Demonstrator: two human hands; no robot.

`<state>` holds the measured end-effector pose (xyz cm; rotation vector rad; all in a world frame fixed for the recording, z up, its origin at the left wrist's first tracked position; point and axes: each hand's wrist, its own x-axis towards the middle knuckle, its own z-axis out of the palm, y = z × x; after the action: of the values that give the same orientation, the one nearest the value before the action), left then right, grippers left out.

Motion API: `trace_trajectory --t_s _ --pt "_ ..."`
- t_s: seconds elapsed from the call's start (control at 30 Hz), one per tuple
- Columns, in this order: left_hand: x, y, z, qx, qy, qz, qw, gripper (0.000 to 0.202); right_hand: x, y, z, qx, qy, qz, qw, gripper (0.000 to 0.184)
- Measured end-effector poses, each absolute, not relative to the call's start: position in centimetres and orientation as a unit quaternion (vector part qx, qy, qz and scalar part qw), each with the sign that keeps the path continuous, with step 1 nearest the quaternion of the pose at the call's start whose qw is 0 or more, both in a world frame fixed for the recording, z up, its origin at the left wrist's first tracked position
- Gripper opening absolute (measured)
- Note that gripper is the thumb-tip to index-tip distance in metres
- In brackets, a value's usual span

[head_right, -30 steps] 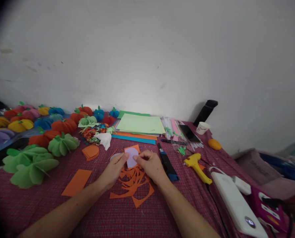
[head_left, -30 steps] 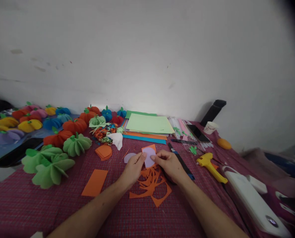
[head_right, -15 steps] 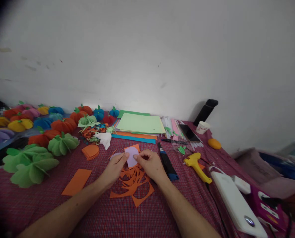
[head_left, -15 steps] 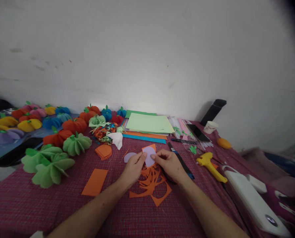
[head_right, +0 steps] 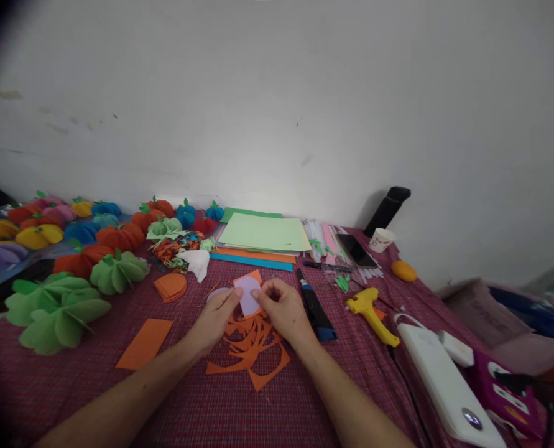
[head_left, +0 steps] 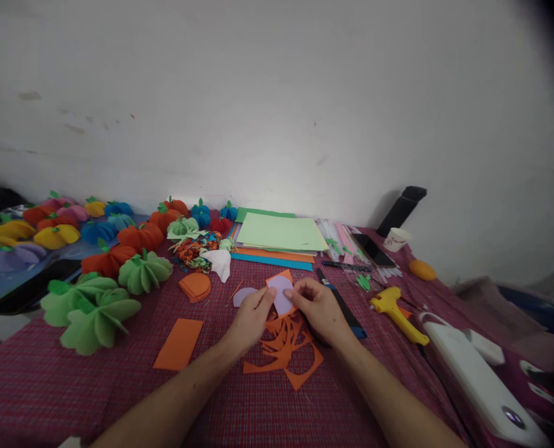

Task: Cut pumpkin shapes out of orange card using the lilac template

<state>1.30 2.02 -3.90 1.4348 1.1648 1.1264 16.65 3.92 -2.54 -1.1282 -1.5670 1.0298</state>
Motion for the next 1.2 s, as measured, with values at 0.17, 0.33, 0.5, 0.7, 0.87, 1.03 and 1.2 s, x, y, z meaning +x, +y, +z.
trace_trajectory --t_s 0.17,0.33,0.5,0.7,0.87,1.03,1.2 --pt "1.4 2.0 -3.7 0.574 0.469 0.466 0.484 0.039 16.5 3.8 -2.4 -0.428 -0.554 0.534 0.474 0.035" --pt "1.6 1.9 -3.1 0.558 0.451 0.486 0.499 0.032 16.6 3.7 -2.0 -0.423 -0.528 0.566 0.471 0.029" --pt "1.2 2.0 -2.6 0.514 0.424 0.533 0.521 0.021 16.6 3.8 -1.8 -0.436 -0.537 0.538 0.481 0.027" --pt "1.1 2.1 -2.8 0.517 0.433 0.51 0.533 0.029 16.5 3.7 -1.9 -0.438 -0.55 0.533 0.471 0.031" --pt "1.3 2.1 -2.8 0.53 0.447 0.503 0.517 0.031 16.6 3.8 -1.9 -0.437 -0.56 0.526 0.467 0.029" --pt "1.3 2.1 -3.0 0.545 0.447 0.489 0.513 0.034 16.8 3.8 -1.3 -0.44 -0.556 0.501 0.496 0.025" --pt "1.3 2.2 -3.8 0.58 0.455 0.464 0.491 0.039 17.0 3.9 -1.3 -0.447 -0.57 0.495 0.48 0.027"
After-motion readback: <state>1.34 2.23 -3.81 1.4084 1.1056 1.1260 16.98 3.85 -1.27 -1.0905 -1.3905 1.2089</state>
